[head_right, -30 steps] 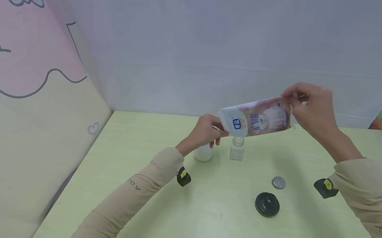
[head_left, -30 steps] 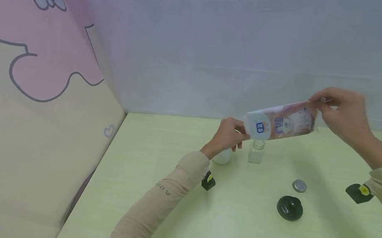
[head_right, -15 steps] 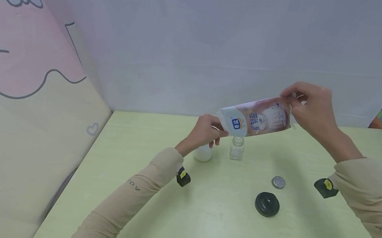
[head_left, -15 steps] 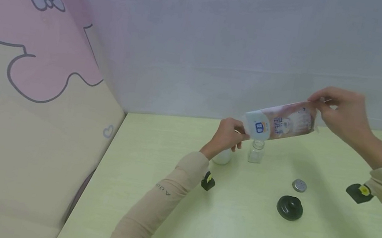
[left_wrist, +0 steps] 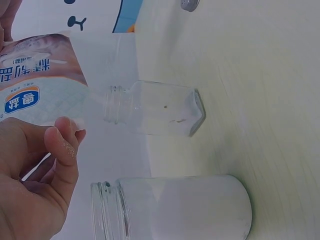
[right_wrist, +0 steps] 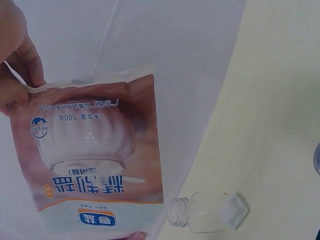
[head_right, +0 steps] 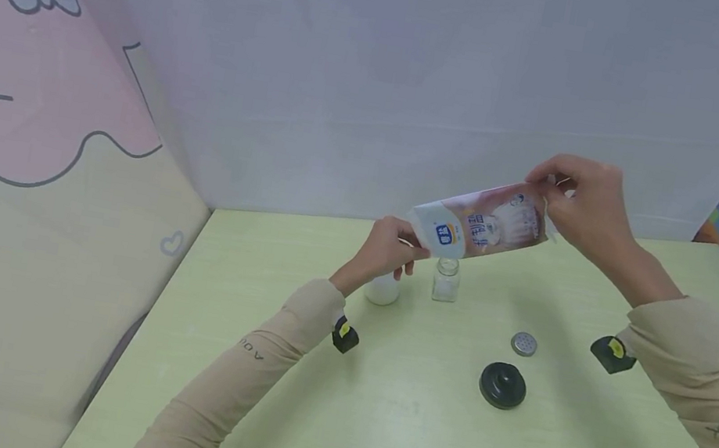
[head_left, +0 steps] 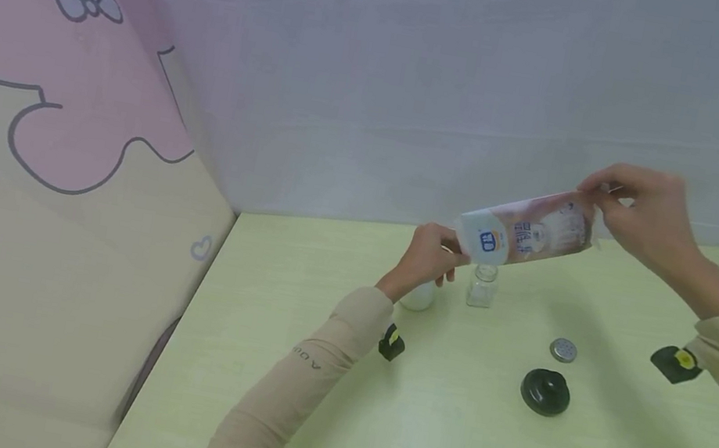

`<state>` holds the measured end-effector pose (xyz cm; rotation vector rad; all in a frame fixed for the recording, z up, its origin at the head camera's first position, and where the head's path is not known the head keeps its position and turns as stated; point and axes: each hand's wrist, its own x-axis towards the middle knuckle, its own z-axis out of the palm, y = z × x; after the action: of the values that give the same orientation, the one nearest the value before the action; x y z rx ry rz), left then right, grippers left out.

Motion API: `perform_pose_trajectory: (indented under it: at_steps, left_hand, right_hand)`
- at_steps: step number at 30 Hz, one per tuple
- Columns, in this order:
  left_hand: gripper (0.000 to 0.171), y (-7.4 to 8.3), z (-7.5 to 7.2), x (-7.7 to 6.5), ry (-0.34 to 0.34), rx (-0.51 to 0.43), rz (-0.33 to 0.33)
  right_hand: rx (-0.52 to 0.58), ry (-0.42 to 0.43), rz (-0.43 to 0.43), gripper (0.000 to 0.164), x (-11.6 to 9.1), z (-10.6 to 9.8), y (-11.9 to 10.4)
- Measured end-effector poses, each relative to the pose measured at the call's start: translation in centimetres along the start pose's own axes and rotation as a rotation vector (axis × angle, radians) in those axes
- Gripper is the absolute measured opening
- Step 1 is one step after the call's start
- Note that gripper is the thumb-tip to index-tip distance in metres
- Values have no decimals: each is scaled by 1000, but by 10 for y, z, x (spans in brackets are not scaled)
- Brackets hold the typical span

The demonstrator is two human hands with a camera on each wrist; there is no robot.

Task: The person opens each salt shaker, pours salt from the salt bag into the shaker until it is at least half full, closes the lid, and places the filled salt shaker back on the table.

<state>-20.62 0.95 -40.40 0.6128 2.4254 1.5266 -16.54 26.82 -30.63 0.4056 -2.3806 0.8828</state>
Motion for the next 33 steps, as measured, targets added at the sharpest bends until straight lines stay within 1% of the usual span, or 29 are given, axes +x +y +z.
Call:
perform_pose_trajectory:
  at_steps: [7, 15, 22, 33]
  left_hand:
    - [15, 1, 1, 0, -4, 19, -20]
    - [15, 0, 0, 0, -5, -4, -10]
    - [15, 0, 0, 0, 2, 23, -5]
    - [14, 2, 0, -1, 6, 21, 5]
  right_hand:
    - [6, 2, -5, 19, 0, 1, 1]
    - [27, 3, -4, 18, 0, 1, -1]
    - [24, -1, -7, 19, -1, 1, -3]
    - [26, 17, -24, 18, -1, 1, -3]
